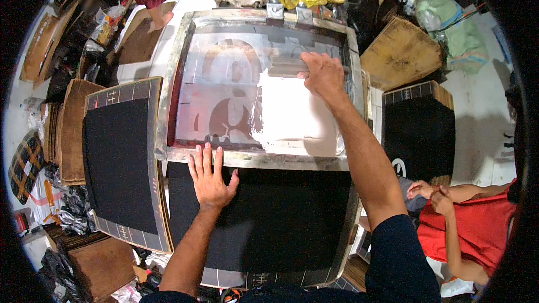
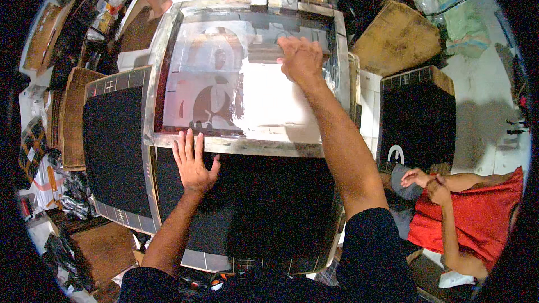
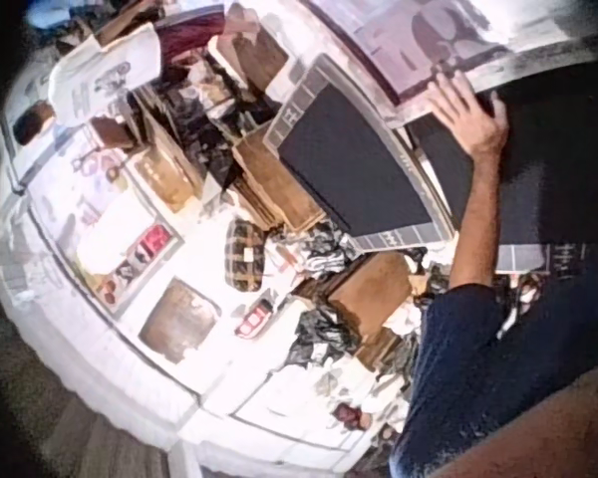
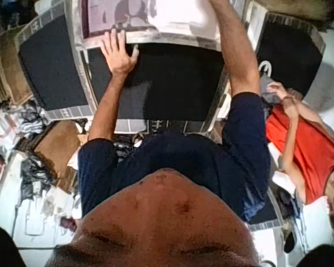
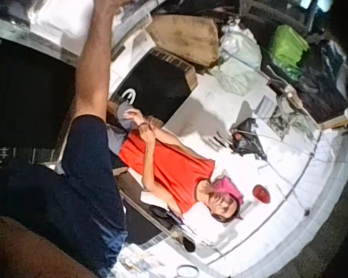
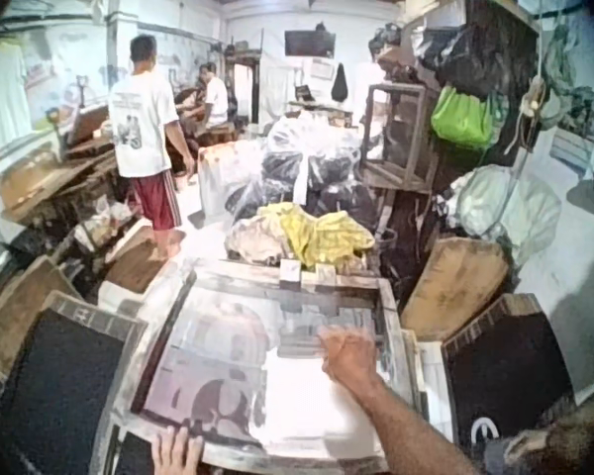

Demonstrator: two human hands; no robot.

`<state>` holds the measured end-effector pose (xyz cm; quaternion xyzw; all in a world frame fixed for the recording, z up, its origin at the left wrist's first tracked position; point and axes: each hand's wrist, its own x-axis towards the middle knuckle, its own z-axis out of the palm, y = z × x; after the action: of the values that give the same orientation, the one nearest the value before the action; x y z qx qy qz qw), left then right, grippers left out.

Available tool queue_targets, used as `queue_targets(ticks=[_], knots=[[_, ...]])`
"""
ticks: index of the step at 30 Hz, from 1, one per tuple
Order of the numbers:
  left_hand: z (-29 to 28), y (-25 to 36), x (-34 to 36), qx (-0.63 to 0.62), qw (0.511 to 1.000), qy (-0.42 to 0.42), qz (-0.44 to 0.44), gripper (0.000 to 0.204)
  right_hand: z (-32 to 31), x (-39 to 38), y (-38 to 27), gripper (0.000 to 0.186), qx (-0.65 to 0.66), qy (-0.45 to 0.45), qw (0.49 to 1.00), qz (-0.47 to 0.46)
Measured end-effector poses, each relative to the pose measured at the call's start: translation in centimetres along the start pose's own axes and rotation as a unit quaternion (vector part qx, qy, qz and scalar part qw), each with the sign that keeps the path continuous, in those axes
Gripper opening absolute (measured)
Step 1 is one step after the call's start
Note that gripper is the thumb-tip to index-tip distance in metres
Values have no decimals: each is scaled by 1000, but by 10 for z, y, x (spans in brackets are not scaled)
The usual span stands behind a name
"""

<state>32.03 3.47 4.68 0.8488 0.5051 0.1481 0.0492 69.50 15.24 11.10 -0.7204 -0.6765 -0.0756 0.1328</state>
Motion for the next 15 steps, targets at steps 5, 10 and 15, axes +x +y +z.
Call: queue_targets(ticks=[5,10,15], knots=[[0,-1,-1,6,1000,-2,6,80,-12,-42,-12,30,2,-57,998,9],[0,-2,-1,-12,1000,-6,3,83,-57,-122,-56,29,11,-106,994,16],[0,-3,-1,-13,1000,-18,-1,82,-43,-90,-33,37,63,-122,990,18]])
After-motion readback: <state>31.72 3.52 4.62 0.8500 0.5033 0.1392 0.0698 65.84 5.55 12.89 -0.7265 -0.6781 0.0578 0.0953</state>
